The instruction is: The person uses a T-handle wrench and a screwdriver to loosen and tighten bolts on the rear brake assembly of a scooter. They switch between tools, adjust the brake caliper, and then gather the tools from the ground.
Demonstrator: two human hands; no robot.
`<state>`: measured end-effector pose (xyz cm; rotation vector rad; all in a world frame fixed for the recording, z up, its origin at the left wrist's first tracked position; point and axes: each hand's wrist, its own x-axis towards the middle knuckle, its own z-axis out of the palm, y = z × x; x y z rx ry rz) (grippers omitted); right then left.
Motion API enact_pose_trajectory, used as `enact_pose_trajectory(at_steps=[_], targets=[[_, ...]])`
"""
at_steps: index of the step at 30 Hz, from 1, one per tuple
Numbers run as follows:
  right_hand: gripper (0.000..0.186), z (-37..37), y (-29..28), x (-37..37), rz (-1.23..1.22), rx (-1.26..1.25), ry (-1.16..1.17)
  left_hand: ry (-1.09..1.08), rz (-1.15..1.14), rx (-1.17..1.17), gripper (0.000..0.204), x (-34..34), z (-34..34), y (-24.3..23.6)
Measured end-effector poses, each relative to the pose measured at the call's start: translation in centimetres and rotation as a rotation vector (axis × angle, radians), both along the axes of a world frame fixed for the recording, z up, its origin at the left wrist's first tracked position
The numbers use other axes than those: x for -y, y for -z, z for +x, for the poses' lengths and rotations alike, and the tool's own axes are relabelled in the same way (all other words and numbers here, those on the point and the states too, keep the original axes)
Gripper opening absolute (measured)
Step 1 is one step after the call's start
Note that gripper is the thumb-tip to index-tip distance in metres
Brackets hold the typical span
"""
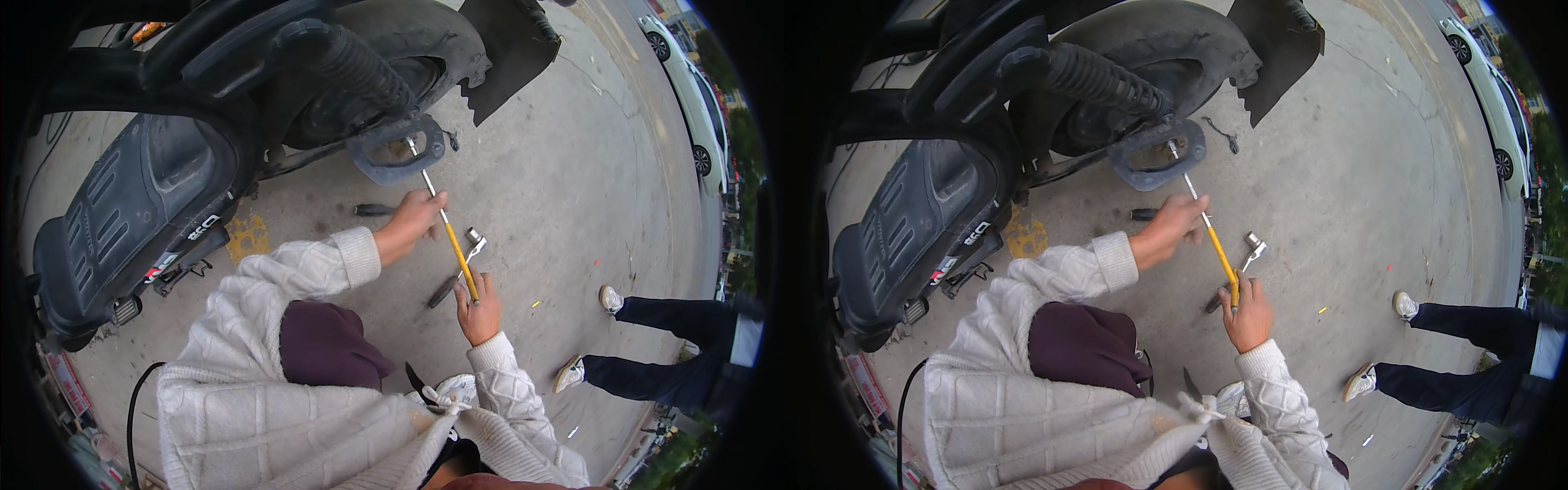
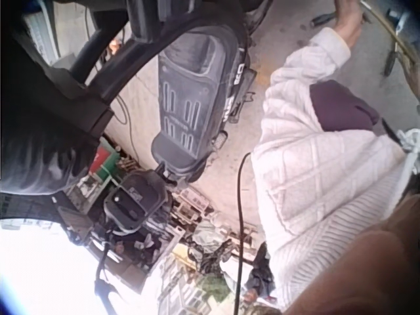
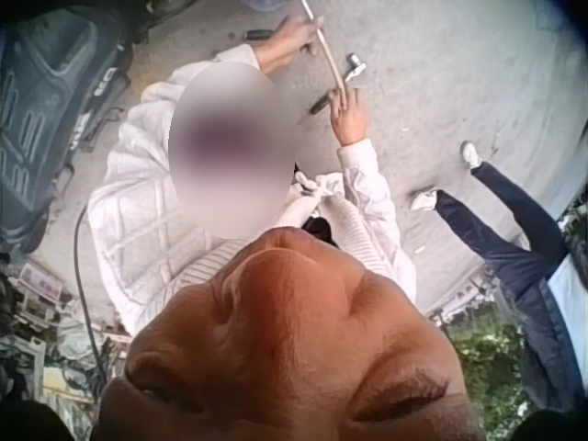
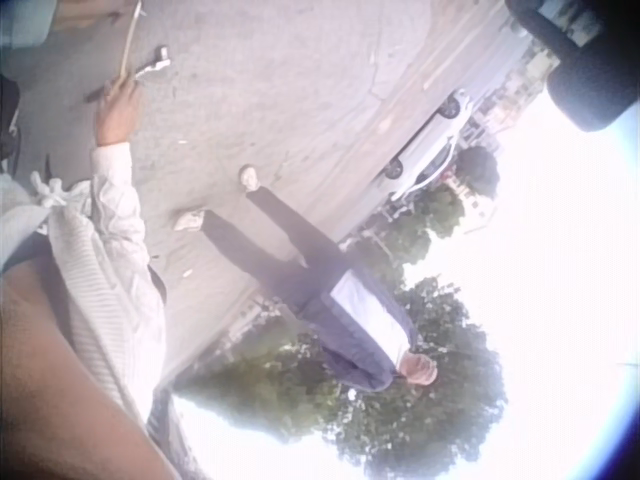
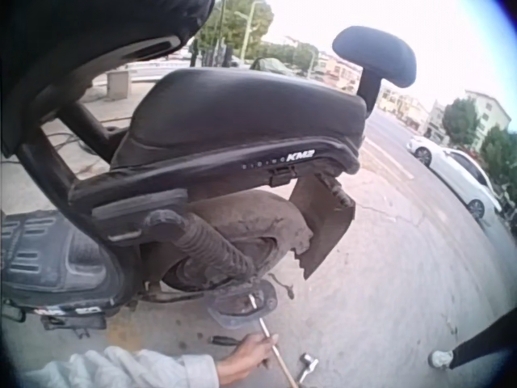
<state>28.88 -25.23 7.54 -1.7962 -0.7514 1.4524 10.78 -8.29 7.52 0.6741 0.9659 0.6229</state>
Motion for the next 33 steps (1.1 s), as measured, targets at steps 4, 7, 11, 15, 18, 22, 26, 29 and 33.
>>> enact_pose_trajectory(at_steps=[4, 7, 11, 15, 18, 22, 26, 29, 33], targets=[[0.056, -0.8, -0.2, -0.4, -0.100, -0.488, 0.093, -0.035, 0.022, -0.035, 0.032, 0.0, 0.0, 0.0], [0.053, 0.0, -1.1, -0.7, -0.160, -0.521, 0.110, -0.036, 0.013, -0.021, 0.033, -0.2, 0.1, 0.0], [0.050, 1.1, -1.7, -0.9, -0.224, -0.587, 0.149, -0.013, 0.015, -0.013, 0.034, -0.6, 0.1, 0.1], [0.047, 0.7, -1.5, -0.9, -0.045, -0.074, 0.048, -0.026, 0.002, 0.010, 0.034, -0.7, 0.0, 0.0], [0.043, 0.0, -1.5, -1.1, -0.039, -0.269, 0.129, -0.044, 0.018, 0.012, 0.033, -0.7, 0.0, 0.0], [0.044, -0.1, -1.7, -1.4, -0.245, -0.706, 0.278, -0.041, 0.040, -0.016, 0.031, -1.0, -0.3, 0.1], [0.042, 0.4, -1.2, -1.5, -0.234, -0.429, 0.085, -0.031, 0.017, -0.011, 0.030, -1.3, -0.7, 0.0], [0.043, 0.8, -0.7, -1.3, 0.026, 0.253, -0.128, -0.057, 0.006, 0.026, 0.030, -1.3, -0.4, -0.1], [0.040, 0.2, -0.6, -0.6, -0.040, -0.289, 0.052, -0.078, 0.010, -0.006, 0.030, -1.2, -0.2, -0.2]])
